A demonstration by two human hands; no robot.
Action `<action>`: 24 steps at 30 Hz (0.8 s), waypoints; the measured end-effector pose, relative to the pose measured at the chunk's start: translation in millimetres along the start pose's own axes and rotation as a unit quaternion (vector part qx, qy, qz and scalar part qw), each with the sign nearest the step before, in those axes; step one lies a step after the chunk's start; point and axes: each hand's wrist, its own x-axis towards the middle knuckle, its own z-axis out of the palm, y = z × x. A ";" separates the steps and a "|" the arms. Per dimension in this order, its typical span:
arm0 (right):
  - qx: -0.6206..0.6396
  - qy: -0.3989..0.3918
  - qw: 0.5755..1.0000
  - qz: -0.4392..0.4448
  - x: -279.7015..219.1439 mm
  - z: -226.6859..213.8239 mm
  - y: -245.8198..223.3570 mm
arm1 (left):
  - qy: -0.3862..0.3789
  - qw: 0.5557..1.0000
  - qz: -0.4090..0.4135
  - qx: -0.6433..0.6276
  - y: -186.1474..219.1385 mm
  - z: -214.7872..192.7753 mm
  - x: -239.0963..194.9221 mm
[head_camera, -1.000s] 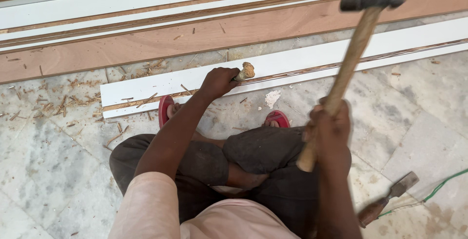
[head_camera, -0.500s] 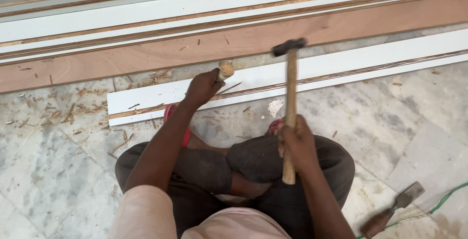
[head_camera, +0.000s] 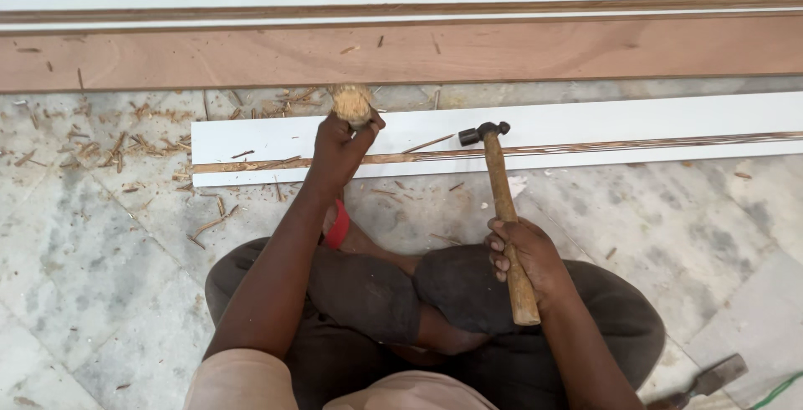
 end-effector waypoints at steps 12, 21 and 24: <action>-0.087 0.015 0.995 0.039 35.1 25.6 24.5 | 0.045 0.953 -0.012 0.299 47.4 -38.1 19.0; -0.114 0.035 0.992 0.025 43.3 15.0 34.0 | 0.021 0.989 -0.117 0.090 60.3 -17.0 13.0; -0.138 0.055 0.989 0.021 42.7 13.5 25.4 | -0.006 0.995 -0.037 0.094 50.7 -14.4 12.3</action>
